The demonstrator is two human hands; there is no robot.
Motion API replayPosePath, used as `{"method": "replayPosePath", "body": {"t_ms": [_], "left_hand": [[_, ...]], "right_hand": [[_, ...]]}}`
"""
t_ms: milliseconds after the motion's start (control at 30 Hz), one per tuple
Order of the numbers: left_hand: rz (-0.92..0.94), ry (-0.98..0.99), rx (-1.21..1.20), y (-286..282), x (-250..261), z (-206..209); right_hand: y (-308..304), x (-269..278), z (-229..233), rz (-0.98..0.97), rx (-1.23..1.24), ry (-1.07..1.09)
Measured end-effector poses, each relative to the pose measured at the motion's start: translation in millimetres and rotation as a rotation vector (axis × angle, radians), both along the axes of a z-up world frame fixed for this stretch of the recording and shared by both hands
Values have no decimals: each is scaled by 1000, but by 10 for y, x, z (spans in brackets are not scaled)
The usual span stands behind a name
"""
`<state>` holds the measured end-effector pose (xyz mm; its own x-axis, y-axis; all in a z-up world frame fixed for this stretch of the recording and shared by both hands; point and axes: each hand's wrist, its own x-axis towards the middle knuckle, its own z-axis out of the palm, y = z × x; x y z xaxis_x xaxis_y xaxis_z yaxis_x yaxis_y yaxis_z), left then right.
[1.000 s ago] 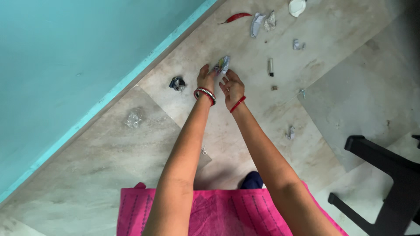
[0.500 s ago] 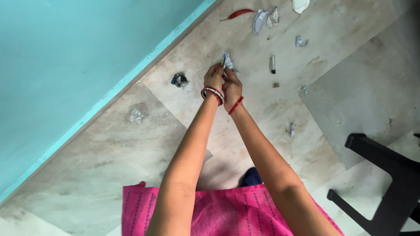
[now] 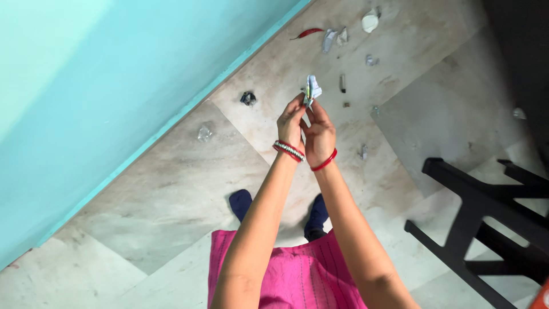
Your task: The person picks up scattered trash from the floor by hand and places it into a trash bin. The person handles paper, plastic, and a lighter, moving the bin to reach different areas.
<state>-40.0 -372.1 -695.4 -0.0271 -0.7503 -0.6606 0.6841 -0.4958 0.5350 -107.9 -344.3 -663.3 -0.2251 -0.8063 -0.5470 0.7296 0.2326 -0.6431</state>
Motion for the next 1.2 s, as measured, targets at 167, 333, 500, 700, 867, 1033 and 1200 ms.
{"method": "replayPosePath", "body": {"t_ms": [167,333,500,700,867,1033,1200], "left_hand": [[2,-2,-4,189,14,1181],[3,47,-76,302,40,2476],[-73,59,-208,361,78,3699],[-104,62,-345,480,136,4966],[-97,45,-405,594,300,5819],[-87,28,-473,598,439,6469],[-91,26,-584,572,553,6941]], "right_hand": [[169,86,1152,15,-5,20],[253,116,2345,41,-41,57],[330,113,3448,-27,-103,-12],[449,128,4626,13,-191,54],[551,323,5462,-25,-222,-4],[543,488,6126,-40,-297,-25],[520,630,6636,-48,-379,-36]]}}
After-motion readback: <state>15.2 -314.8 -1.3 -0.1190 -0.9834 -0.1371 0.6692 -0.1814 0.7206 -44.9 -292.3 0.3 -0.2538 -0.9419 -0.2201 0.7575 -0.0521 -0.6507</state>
